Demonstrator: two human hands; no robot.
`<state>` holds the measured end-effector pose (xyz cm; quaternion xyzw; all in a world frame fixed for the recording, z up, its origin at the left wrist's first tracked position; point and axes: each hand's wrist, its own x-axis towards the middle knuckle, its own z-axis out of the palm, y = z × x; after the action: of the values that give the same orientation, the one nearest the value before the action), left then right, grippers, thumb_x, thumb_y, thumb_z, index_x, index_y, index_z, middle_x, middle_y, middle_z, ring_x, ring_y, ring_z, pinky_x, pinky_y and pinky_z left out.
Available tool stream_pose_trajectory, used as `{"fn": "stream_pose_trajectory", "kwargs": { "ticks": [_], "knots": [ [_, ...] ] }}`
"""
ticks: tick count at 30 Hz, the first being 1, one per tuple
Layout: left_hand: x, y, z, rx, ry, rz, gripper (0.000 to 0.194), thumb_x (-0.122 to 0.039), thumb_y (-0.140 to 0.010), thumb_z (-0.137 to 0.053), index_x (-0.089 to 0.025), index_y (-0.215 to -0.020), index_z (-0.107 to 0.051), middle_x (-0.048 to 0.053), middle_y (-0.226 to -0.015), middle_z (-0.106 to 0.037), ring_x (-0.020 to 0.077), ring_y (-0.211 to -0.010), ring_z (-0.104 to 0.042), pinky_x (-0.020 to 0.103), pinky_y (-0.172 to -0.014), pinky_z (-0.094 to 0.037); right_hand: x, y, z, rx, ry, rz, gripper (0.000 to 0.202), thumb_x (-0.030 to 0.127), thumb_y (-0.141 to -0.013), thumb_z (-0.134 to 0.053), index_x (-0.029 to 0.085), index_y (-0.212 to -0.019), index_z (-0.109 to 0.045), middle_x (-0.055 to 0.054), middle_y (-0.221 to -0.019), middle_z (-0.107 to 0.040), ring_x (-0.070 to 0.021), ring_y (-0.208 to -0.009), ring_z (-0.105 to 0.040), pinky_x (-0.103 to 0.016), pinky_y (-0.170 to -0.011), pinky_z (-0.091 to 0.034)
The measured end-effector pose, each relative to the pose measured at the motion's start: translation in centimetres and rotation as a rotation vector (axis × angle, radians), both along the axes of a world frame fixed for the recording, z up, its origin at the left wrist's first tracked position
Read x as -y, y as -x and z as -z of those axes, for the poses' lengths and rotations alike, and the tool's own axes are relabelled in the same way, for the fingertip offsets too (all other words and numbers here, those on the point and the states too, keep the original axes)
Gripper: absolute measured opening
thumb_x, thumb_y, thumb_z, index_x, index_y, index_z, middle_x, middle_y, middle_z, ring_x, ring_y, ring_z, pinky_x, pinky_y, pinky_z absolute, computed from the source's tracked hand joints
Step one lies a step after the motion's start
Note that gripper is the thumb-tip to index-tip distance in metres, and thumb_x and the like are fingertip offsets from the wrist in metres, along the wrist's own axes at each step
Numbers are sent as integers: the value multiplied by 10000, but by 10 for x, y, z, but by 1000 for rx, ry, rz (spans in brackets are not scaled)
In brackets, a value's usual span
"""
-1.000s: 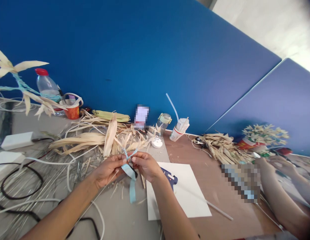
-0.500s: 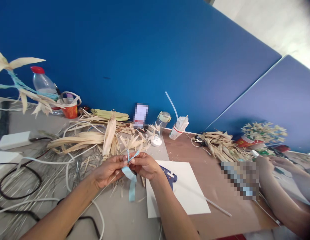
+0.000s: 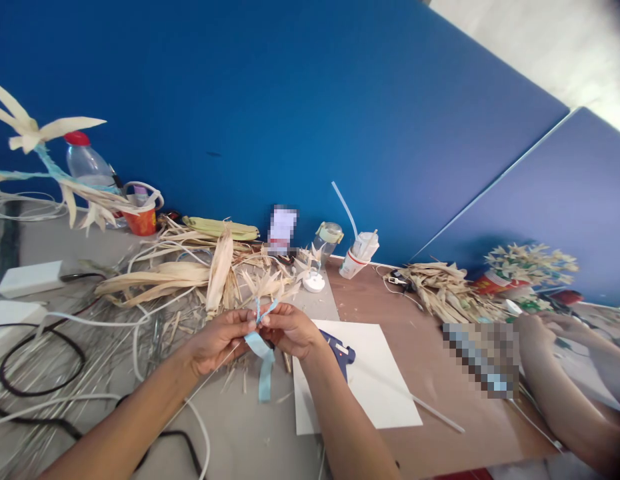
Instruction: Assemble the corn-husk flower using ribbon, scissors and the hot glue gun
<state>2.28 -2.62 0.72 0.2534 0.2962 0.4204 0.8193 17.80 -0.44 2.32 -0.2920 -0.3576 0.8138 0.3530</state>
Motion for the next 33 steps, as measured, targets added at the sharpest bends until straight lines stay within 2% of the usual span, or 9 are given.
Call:
{"fn": "stream_pose_trajectory", "kwargs": {
  "ticks": [8, 11, 13, 15, 19, 21, 24, 29, 33],
  "knots": [
    [0, 0, 5, -12, -7, 5, 154, -142, -621, -771, -100, -720, -660, 0, -594, -586, 28, -427, -438, 146, -453, -401, 0, 0, 2, 11, 14, 5, 303, 249, -464, -842, 132, -694, -685, 6, -600, -632, -79, -530, -523, -195, -513, -343],
    [-1, 0, 2, -9, -9, -8, 145, -133, -625, -766, -90, -715, -661, 8, -593, -591, 23, -421, -429, 134, -417, -364, -1, 0, 2, -2, 19, 7, 320, 239, -478, -839, 133, -737, -684, 7, -622, -634, -76, -536, -522, -199, -535, -361],
    [-3, 1, -3, 0, -25, -72, 164, -125, -613, -772, -90, -730, -662, 21, -626, -614, 29, -450, -458, 121, -400, -346, -1, 0, 1, -39, 19, 35, 376, 210, -491, -832, 149, -831, -683, 11, -671, -645, -72, -547, -521, -202, -563, -379],
    [-6, 3, -6, 14, -45, -194, 186, -113, -600, -777, -101, -739, -655, 15, -642, -623, 24, -459, -462, 104, -389, -336, -1, -1, -1, -68, 19, 90, 435, 204, -501, -827, 168, -906, -673, 4, -742, -659, -80, -592, -543, -210, -612, -400],
    [-11, 5, -8, -19, -75, -383, 226, -116, -579, -787, -121, -749, -639, -36, -569, -572, 8, -416, -419, 94, -378, -338, 5, 1, -6, 35, -57, 166, 376, 375, -590, -780, 152, -876, -682, -37, -813, -669, -127, -719, -575, -251, -713, -415],
    [-11, 4, -8, -76, -106, -405, 276, -134, -564, -797, -122, -795, -647, -27, -603, -595, 14, -435, -440, 97, -384, -343, 9, 5, -8, 153, -149, 189, 353, 440, -638, -731, 145, -827, -683, -31, -779, -662, -127, -709, -553, -255, -714, -404],
    [-10, 2, -10, -134, -138, -422, 312, -165, -546, -809, -128, -809, -646, -39, -587, -590, 14, -426, -429, 106, -388, -333, 12, 11, -7, 304, -249, 188, 305, 430, -649, -713, 144, -740, -662, 4, -665, -625, -107, -620, -505, -240, -639, -376],
    [-9, 1, -7, -226, -164, -408, 307, -185, -556, -802, -134, -819, -653, -48, -580, -576, 23, -432, -428, 126, -414, -337, 13, 17, -3, 434, -211, 229, 238, 360, -633, -696, 173, -584, -558, 72, -437, -443, -65, -421, -335, -216, -460, -239],
    [-10, 3, -1, -233, -168, -371, 302, -195, -607, -774, -141, -882, -662, -31, -624, -597, 46, -480, -467, 153, -482, -389, 14, 15, -3, 421, -208, 245, 154, 286, -616, -681, 181, -570, -578, 80, -418, -403, -60, -406, -285, -214, -442, -187]
  ]
}}
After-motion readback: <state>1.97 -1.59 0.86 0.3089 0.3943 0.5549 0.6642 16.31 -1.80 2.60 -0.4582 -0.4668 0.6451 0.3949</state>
